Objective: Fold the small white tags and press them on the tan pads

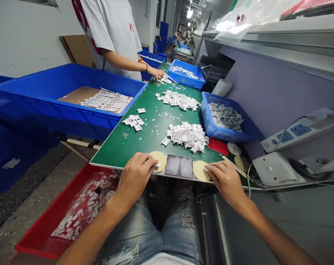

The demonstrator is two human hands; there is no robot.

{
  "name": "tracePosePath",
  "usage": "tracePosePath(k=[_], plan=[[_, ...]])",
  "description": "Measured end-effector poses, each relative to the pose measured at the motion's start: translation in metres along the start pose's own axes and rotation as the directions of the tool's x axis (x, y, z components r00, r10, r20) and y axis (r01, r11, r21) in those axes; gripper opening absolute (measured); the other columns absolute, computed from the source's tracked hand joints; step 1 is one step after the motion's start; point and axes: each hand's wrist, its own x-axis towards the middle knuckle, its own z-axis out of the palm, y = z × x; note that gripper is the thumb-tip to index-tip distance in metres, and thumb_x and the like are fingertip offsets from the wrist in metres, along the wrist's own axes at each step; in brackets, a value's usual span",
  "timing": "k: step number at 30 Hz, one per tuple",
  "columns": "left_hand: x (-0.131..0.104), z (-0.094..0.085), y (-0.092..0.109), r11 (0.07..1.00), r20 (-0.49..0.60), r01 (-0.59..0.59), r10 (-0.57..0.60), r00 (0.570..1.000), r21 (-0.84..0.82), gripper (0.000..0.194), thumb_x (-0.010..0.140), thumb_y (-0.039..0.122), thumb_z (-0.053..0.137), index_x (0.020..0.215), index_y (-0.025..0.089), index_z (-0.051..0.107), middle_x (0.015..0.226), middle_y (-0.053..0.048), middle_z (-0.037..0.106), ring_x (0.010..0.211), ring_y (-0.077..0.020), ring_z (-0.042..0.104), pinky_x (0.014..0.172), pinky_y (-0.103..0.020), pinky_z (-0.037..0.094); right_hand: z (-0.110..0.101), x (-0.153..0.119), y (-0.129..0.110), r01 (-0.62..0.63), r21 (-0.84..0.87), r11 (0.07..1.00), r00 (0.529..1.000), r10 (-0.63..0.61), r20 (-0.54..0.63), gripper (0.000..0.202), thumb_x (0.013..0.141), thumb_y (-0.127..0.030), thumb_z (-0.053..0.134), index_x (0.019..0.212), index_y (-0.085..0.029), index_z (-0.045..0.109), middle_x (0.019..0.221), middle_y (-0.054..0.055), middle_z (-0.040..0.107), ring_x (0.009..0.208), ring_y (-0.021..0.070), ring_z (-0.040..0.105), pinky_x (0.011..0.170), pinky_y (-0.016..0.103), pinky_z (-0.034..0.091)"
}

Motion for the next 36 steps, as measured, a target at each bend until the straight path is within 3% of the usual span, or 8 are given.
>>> tracePosePath(k=[11, 15, 18, 21, 25, 28, 33, 36], plan=[[0.014, -0.012, -0.006, 0.952, 0.229, -0.196, 0.142, 0.963, 0.234, 0.020, 0.097, 0.028, 0.048, 0.096, 0.022, 0.067, 0.090, -0.006, 0.063, 0.083, -0.0214, 0.053, 0.071, -0.032, 0.041, -0.002, 0.012, -0.009, 0.129, -0.150, 0.980, 0.988, -0.114, 0.105, 0.025, 0.099, -0.019, 0.043, 0.094, -0.018, 0.068, 0.089, 0.010, 0.067, 0.083, 0.0228, 0.053, 0.074, 0.035, 0.039], [0.022, -0.013, -0.003, 0.948, 0.173, -0.107, 0.056, 0.983, 0.301, 0.021, 0.095, 0.030, 0.049, 0.090, 0.022, 0.067, 0.088, -0.008, 0.063, 0.085, -0.0250, 0.054, 0.071, -0.034, 0.041, 0.001, 0.012, -0.006, 0.094, -0.165, 0.982, 0.993, -0.081, 0.085, 0.026, 0.098, -0.019, 0.044, 0.088, -0.019, 0.067, 0.085, 0.010, 0.065, 0.079, 0.0229, 0.052, 0.071, 0.035, 0.038], [0.008, -0.024, -0.002, 0.995, 0.290, -0.036, 0.006, 0.957, 0.097, 0.023, 0.094, 0.032, 0.048, 0.087, 0.025, 0.069, 0.087, -0.008, 0.064, 0.085, -0.0253, 0.057, 0.074, -0.036, 0.045, -0.004, -0.004, -0.007, 0.060, -0.070, 0.996, 0.995, -0.054, 0.078, 0.024, 0.098, -0.019, 0.045, 0.089, -0.021, 0.068, 0.087, 0.010, 0.066, 0.080, 0.0234, 0.055, 0.073, 0.036, 0.041], [-0.023, -0.039, -0.008, 0.953, 0.535, 0.151, 0.014, 0.845, -0.263, 0.021, 0.093, 0.038, 0.051, 0.101, 0.033, 0.070, 0.100, -0.007, 0.068, 0.091, -0.0249, 0.062, 0.081, -0.035, 0.049, -0.014, -0.030, -0.012, -0.073, 0.146, 0.987, 0.997, 0.075, -0.005, 0.023, 0.097, -0.022, 0.047, 0.112, -0.025, 0.064, 0.100, 0.008, 0.067, 0.090, 0.0240, 0.059, 0.079, 0.038, 0.046], [-0.028, -0.035, -0.012, 0.735, 0.302, 0.468, -0.361, 0.882, -0.490, 0.027, 0.089, 0.043, 0.056, 0.112, 0.030, 0.063, 0.093, -0.006, 0.069, 0.081, -0.0231, 0.065, 0.075, -0.033, 0.052, -0.017, -0.032, -0.018, -0.346, 0.498, 0.795, 0.889, 0.447, -0.095, 0.027, 0.097, -0.032, 0.050, 0.121, -0.029, 0.060, 0.106, 0.007, 0.064, 0.086, 0.0211, 0.062, 0.074, 0.034, 0.052], [0.002, -0.020, -0.002, 0.598, 0.198, 0.462, -0.454, 0.869, -0.655, 0.022, 0.084, 0.041, 0.065, 0.099, 0.027, 0.059, 0.089, -0.002, 0.069, 0.081, -0.0214, 0.067, 0.073, -0.031, 0.052, -0.008, -0.007, -0.024, -0.374, 0.686, 0.624, 0.842, 0.538, -0.031, 0.019, 0.096, -0.038, 0.052, 0.108, -0.026, 0.060, 0.094, 0.004, 0.064, 0.073, 0.0176, 0.062, 0.066, 0.031, 0.053], [0.029, 0.000, 0.006, 0.926, 0.102, 0.243, -0.222, 0.970, -0.289, 0.007, 0.085, 0.029, 0.060, 0.088, 0.023, 0.062, 0.094, -0.003, 0.068, 0.088, -0.0222, 0.061, 0.077, -0.033, 0.046, 0.009, 0.010, -0.023, -0.166, 0.388, 0.906, 0.973, 0.216, -0.087, 0.017, 0.096, -0.030, 0.054, 0.109, -0.024, 0.062, 0.097, 0.007, 0.066, 0.091, 0.0224, 0.059, 0.079, 0.037, 0.049], [0.018, 0.002, 0.000, 0.997, 0.057, 0.073, -0.074, 0.996, 0.008, 0.005, 0.086, 0.022, 0.058, 0.087, 0.022, 0.063, 0.092, -0.005, 0.067, 0.092, -0.0247, 0.057, 0.079, -0.036, 0.043, 0.009, 0.001, -0.018, -0.041, 0.146, 0.988, 0.995, 0.054, -0.088, 0.018, 0.097, -0.024, 0.051, 0.109, -0.022, 0.065, 0.099, 0.007, 0.069, 0.090, 0.0226, 0.056, 0.080, 0.038, 0.046]])
